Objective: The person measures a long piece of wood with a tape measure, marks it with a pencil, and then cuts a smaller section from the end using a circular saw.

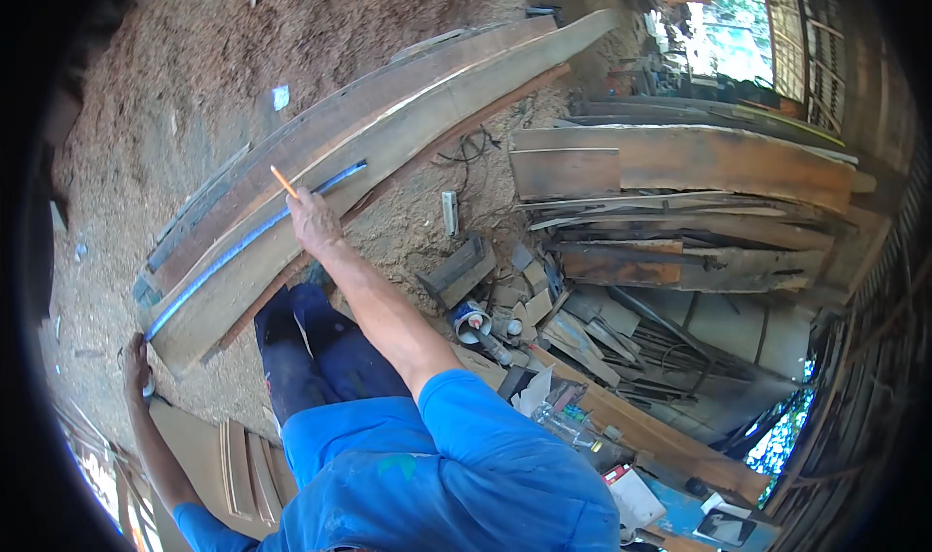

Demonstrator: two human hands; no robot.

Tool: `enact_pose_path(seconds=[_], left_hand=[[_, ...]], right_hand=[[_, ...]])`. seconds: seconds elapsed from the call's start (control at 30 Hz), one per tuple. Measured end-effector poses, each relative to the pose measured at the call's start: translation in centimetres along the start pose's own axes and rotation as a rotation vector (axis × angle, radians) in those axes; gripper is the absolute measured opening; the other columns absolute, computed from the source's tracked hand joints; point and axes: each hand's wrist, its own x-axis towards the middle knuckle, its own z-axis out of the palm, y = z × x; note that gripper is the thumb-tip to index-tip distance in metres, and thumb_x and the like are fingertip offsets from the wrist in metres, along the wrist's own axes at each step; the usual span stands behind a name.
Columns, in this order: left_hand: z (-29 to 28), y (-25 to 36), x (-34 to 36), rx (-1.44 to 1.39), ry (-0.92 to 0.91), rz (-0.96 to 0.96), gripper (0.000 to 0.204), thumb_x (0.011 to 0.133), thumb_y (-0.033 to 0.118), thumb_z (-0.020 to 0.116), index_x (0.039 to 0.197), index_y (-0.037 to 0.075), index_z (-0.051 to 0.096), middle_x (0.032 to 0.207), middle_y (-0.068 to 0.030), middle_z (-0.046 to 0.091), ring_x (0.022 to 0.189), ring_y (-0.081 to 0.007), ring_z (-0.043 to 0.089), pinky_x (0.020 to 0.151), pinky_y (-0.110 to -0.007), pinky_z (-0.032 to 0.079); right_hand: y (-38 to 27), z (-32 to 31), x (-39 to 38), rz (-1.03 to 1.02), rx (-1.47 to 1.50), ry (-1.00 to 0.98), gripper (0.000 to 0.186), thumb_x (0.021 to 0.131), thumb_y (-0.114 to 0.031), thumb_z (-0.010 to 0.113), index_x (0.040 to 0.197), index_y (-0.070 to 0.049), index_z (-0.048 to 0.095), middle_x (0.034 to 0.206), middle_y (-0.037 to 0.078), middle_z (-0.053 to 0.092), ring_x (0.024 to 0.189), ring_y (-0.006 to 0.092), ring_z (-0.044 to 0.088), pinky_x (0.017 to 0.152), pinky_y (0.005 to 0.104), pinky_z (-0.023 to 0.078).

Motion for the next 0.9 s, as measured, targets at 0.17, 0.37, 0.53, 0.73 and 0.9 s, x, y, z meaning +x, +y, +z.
enact_pose_path(seconds=[0.17, 0.37, 0.53, 0.73, 0.9], left_hand=[[-0.4, 1.6, -0.4, -0.007, 0.031, 0.022, 0.034, 0.103, 0.025, 0.045, 0.112, -0.005, 0.059, 0.108, -0.0283, 0.062, 0.104, -0.0430, 0.058, 0.091, -0.045, 0.045], [-0.6, 0.3, 0.1, 0.268, -0.069, 0.090, 0.038, 0.096, 0.005, 0.049, 0.134, 0.002, 0.052, 0.129, -0.0241, 0.057, 0.121, -0.0432, 0.053, 0.103, -0.045, 0.045], [-0.7, 2.1, 0.6, 0.098, -0.187, -0.252, 0.036, 0.098, 0.019, 0.053, 0.132, 0.010, 0.057, 0.126, -0.0181, 0.062, 0.113, -0.0374, 0.059, 0.097, -0.044, 0.048], [-2.3, 6.6, -0.6, 0.097, -0.034, -0.083, 0.035, 0.103, 0.032, 0.046, 0.111, 0.001, 0.062, 0.108, -0.0221, 0.065, 0.106, -0.0408, 0.060, 0.090, -0.047, 0.047], [-2.2, 6.3, -0.8, 0.061, 0.021, -0.054, 0.032, 0.102, 0.031, 0.046, 0.107, 0.003, 0.061, 0.103, -0.0217, 0.066, 0.102, -0.0419, 0.061, 0.085, -0.050, 0.048]], right_hand=[[0.4, 0.8, 1.5, 0.016, -0.110, -0.041, 0.008, 0.086, -0.011, 0.059, 0.089, -0.005, 0.063, 0.094, 0.014, 0.057, 0.091, 0.0332, 0.060, 0.079, 0.0451, 0.053], [0.3, 0.6, 3.2, -0.092, -0.161, 0.031, 0.015, 0.087, -0.013, 0.057, 0.087, -0.003, 0.069, 0.088, 0.016, 0.062, 0.086, 0.0330, 0.063, 0.075, 0.0456, 0.054], [0.0, 0.8, 3.9, 0.205, 0.285, -0.035, 0.025, 0.095, -0.023, 0.051, 0.087, -0.003, 0.063, 0.082, 0.018, 0.064, 0.075, 0.0336, 0.062, 0.066, 0.0455, 0.048], [-0.3, -0.5, 3.9, -0.222, -0.129, -0.022, 0.009, 0.092, -0.017, 0.063, 0.091, -0.008, 0.060, 0.094, 0.012, 0.055, 0.088, 0.0352, 0.060, 0.074, 0.0464, 0.052], [-0.5, -0.6, 4.0, -0.214, -0.156, -0.037, 0.010, 0.091, -0.015, 0.064, 0.094, -0.007, 0.060, 0.096, 0.012, 0.055, 0.089, 0.0347, 0.060, 0.075, 0.0460, 0.051]])
